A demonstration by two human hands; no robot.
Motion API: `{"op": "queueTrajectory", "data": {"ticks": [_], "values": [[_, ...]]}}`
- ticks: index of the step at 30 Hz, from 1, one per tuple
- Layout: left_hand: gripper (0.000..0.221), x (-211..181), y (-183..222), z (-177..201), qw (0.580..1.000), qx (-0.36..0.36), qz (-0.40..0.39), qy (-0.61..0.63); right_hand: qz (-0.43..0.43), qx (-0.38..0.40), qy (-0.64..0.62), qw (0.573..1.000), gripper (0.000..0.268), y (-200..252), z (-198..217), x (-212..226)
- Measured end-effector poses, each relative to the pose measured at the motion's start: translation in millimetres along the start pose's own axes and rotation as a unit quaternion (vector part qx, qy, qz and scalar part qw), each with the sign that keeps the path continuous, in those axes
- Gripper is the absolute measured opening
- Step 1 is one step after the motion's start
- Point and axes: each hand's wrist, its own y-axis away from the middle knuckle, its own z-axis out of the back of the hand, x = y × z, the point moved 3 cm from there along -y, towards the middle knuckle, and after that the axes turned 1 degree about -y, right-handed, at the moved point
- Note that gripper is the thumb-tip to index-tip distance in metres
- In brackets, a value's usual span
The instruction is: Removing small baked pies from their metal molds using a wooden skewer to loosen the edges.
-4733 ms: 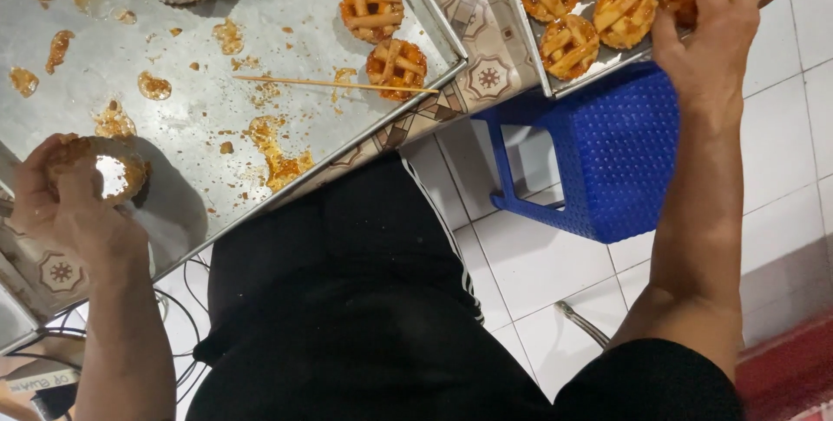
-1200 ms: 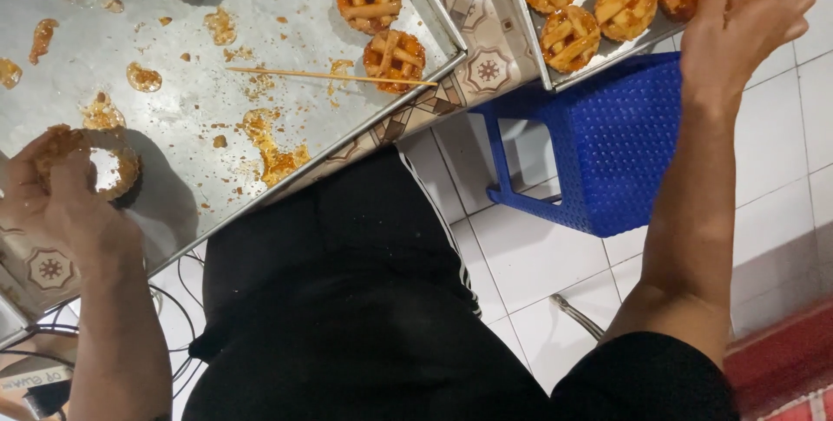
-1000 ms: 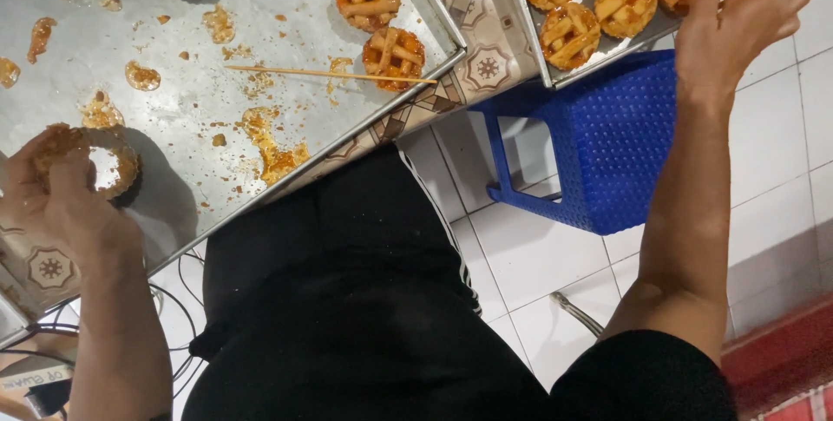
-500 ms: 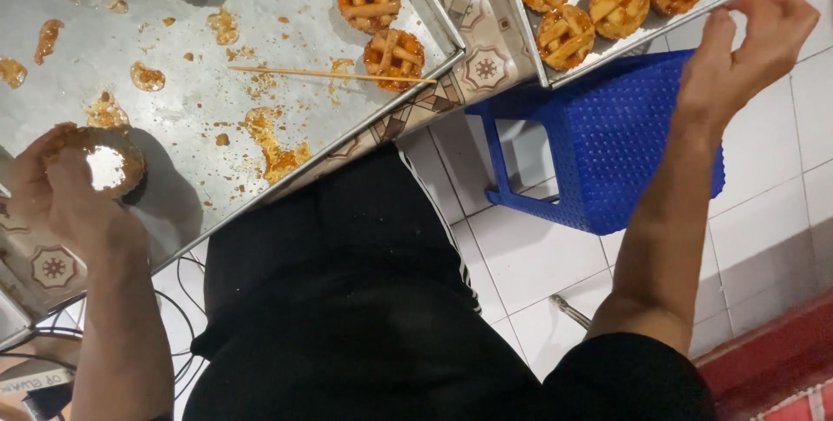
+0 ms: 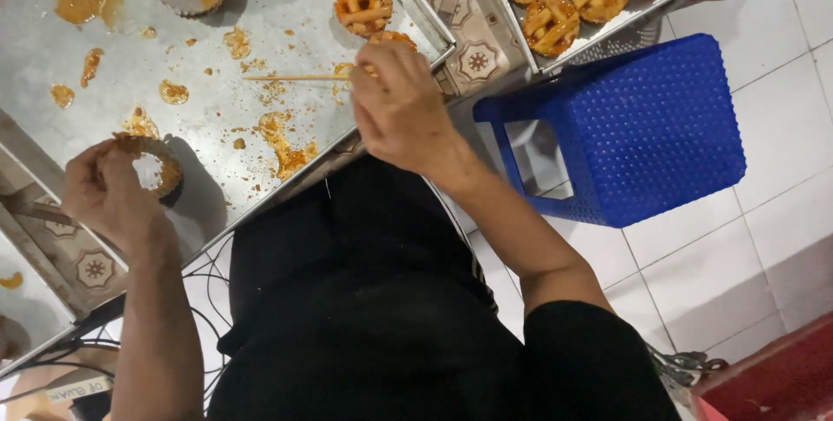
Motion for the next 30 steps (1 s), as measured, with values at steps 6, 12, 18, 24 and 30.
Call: {"op": "queueTrajectory", "data": {"ticks": [6, 12, 18, 24, 30], "values": [[0.019, 13.1, 1.9, 1.9, 0.998, -0.014, -0.023, -0.061, -0.046, 0.163, 0.183, 0.969, 0.035, -10.6, -60.2, -2.4], [0.019, 9.1, 2.6, 3.6, 0.995, -0.011, -0.024, -0.091, -0.078, 0.215, 0.163, 0.960, 0.019, -15.2, -72.9, -3.6], [0.031, -5.5, -0.8, 3.7, 0.995, -0.044, 0.085, 0.035, -0.040, 0.194, 0.245, 0.949, 0.020, -26.8, -80.5, 2.6], [0.033, -9.6, 0.8, 9.2, 0.998, -0.036, 0.030, 0.039, 0.038, 0.157, 0.236, 0.958, 0.015, -28.9, -89.3, 13.7], [0.050, 15.4, 4.5, 21.4, 0.989, -0.101, 0.097, 0.045, 0.014, 0.196, 0.206, 0.959, 0.037, -36.0, -91.9, 12.3]]}}
